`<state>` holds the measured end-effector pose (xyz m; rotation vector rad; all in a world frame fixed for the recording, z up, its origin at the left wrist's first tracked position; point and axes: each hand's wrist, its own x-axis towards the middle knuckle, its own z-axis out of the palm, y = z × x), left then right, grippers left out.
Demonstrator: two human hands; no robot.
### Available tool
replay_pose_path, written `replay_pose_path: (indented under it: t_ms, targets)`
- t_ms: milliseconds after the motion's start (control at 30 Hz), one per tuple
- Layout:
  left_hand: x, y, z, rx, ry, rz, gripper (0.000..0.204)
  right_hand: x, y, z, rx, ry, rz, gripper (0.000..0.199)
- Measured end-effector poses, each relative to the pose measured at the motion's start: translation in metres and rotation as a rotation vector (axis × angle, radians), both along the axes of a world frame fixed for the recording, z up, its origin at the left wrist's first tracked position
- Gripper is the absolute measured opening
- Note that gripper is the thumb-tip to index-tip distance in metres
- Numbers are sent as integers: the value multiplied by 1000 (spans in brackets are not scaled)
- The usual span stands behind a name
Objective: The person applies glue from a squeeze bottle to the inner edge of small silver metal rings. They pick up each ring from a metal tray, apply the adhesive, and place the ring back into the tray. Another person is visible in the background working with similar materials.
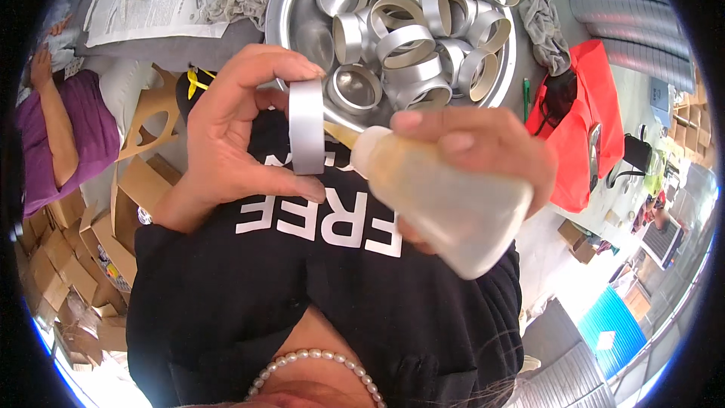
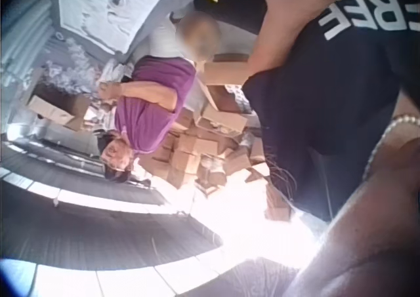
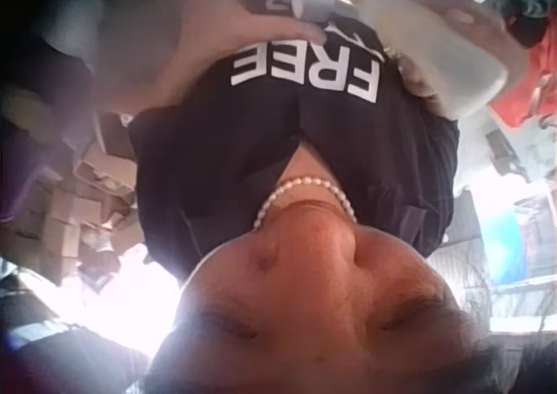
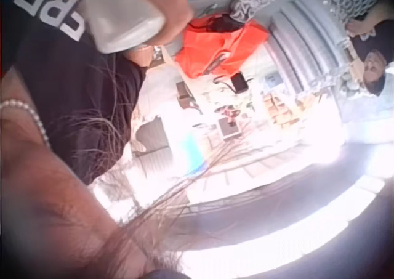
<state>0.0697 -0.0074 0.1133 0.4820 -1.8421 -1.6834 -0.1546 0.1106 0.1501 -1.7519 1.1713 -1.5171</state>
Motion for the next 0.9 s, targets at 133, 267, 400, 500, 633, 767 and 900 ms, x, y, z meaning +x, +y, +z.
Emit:
replay_pose_path:
  t_ms: [133,267,400,500,633,767,900]
  targets:
    - [-4,-4,6,-349,34,9,69,3,-2,-10,146,-186,-202,61]
    - [-9,-6,3,-596,85,30,44,-6,-16,-19,270,-393,-238,63]
    - [-12,-7,-3,-747,159,32,38,-6,-22,-24,462,-633,-198,56]
    - [-12,-8,-4,-732,148,67,41,-15,-27,-38,565,-1107,48,51]
    - [5,-29,-2,-634,-140,287,52,-28,-31,-54,492,-1430,2,56]
    - [60,-102,-52,-674,-719,792,59,-48,-18,-56,297,-1441,5,57]
    - [107,-162,-88,-1128,-972,1082,61,-54,-13,-58,286,-1405,-43,56]
